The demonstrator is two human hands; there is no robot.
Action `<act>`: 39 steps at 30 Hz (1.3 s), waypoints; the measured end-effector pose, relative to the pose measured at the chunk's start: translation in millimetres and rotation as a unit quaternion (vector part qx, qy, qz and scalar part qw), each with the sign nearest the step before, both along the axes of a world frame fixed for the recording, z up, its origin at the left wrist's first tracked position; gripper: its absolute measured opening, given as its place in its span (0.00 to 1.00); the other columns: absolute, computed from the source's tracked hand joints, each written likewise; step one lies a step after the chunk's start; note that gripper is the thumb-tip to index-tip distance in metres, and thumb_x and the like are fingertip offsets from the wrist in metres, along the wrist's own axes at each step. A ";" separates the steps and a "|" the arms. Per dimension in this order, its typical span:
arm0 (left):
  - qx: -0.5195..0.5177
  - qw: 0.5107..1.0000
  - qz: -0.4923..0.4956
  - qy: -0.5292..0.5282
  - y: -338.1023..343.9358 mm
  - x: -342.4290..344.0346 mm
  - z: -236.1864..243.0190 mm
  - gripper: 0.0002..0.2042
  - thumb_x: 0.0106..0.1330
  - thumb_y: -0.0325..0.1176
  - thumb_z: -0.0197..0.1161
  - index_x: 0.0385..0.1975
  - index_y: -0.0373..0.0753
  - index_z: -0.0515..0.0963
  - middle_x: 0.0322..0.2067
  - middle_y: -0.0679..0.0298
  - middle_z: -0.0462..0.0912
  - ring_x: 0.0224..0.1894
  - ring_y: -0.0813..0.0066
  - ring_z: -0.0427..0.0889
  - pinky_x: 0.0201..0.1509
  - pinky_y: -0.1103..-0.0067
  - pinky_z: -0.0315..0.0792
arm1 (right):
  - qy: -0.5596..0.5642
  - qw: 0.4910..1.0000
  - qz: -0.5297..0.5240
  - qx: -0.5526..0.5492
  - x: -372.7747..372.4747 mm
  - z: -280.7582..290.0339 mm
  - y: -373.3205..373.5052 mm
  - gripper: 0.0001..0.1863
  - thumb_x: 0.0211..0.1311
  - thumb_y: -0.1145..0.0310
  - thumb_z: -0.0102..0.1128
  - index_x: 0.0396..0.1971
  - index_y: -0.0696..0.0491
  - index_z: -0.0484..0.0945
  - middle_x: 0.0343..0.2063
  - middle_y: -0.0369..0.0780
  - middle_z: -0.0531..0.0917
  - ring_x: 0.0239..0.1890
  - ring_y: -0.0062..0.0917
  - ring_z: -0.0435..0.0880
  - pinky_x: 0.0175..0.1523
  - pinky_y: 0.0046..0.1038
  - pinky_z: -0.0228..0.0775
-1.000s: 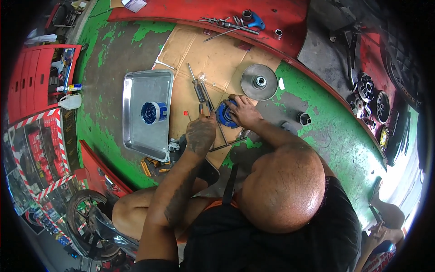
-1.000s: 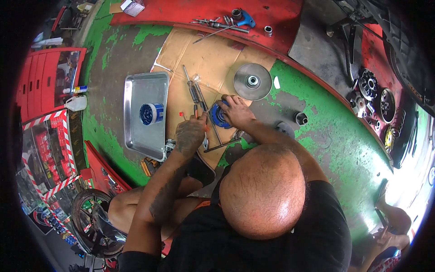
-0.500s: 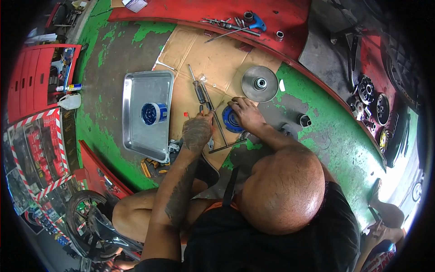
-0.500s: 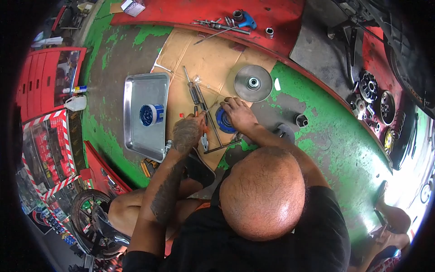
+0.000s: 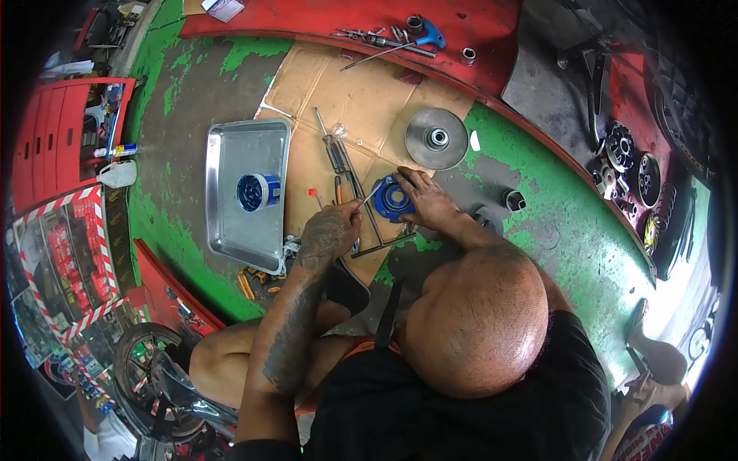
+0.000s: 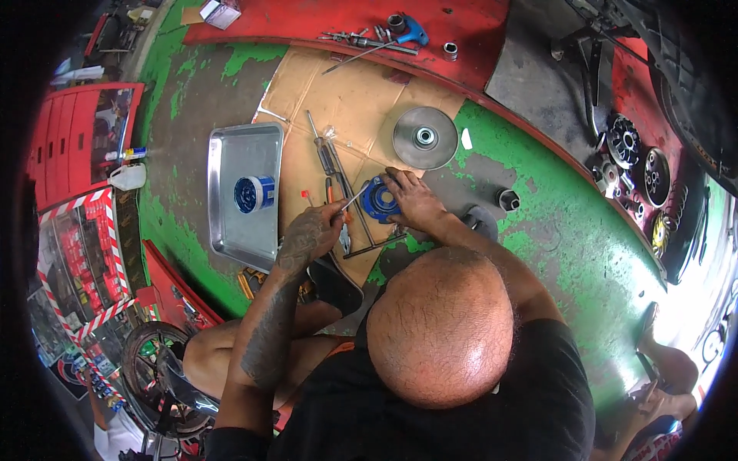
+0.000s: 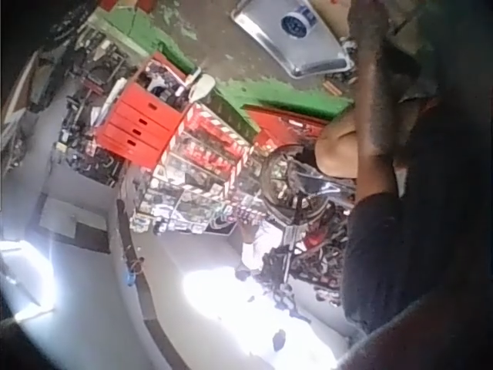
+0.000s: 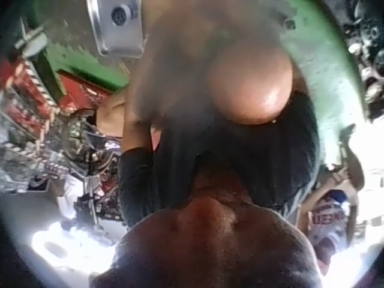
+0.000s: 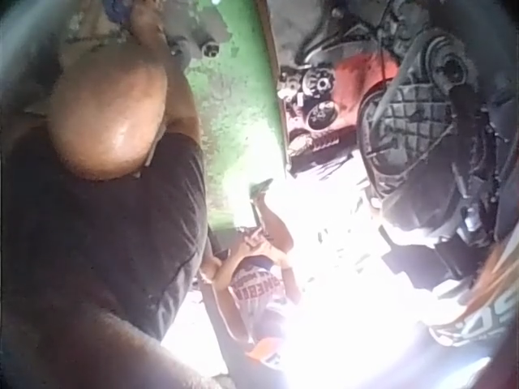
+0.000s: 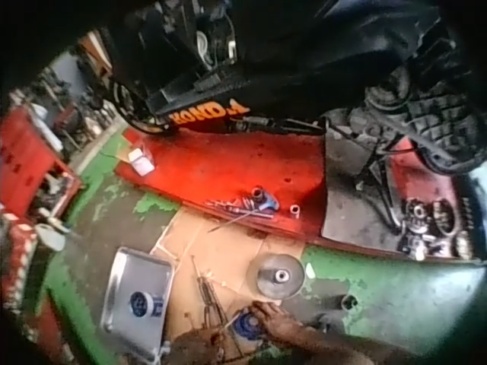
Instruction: Cleaning and reassembling motorcycle CVT components.
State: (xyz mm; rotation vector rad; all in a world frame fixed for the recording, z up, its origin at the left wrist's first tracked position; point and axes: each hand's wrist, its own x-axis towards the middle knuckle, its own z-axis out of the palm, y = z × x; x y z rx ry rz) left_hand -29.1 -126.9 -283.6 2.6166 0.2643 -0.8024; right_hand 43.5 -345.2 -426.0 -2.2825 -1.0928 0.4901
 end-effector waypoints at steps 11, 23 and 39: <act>-0.061 0.997 0.030 -0.043 13.8 -9.0 -18.1 0.18 0.73 0.42 0.55 0.60 0.48 0.78 0.34 0.50 0.85 0.38 0.56 0.86 0.44 0.66 0.77 | 0.024 0.983 -0.119 0.137 -0.1 -18.0 29.6 0.19 0.62 0.67 0.62 0.54 0.52 0.76 0.51 0.45 0.77 0.56 0.43 0.75 0.64 0.41 0.66; -0.215 0.962 0.120 0.119 31.7 15.4 -34.4 0.15 0.73 0.39 0.54 0.52 0.40 0.80 0.22 0.62 0.79 0.27 0.78 0.79 0.36 0.74 0.75 | -0.001 0.971 -0.140 0.193 0.3 -33.7 32.9 0.13 0.63 0.69 0.61 0.47 0.53 0.80 0.46 0.43 0.80 0.52 0.41 0.76 0.61 0.40 0.67; 0.206 0.950 -0.218 -0.090 -30.0 3.2 -29.4 0.18 0.66 0.32 0.55 0.55 0.40 0.78 0.33 0.55 0.82 0.29 0.62 0.86 0.30 0.68 0.78 | 0.006 0.989 -0.124 0.085 13.5 -33.4 29.8 0.14 0.63 0.67 0.60 0.46 0.53 0.81 0.45 0.45 0.81 0.51 0.40 0.78 0.60 0.38 0.69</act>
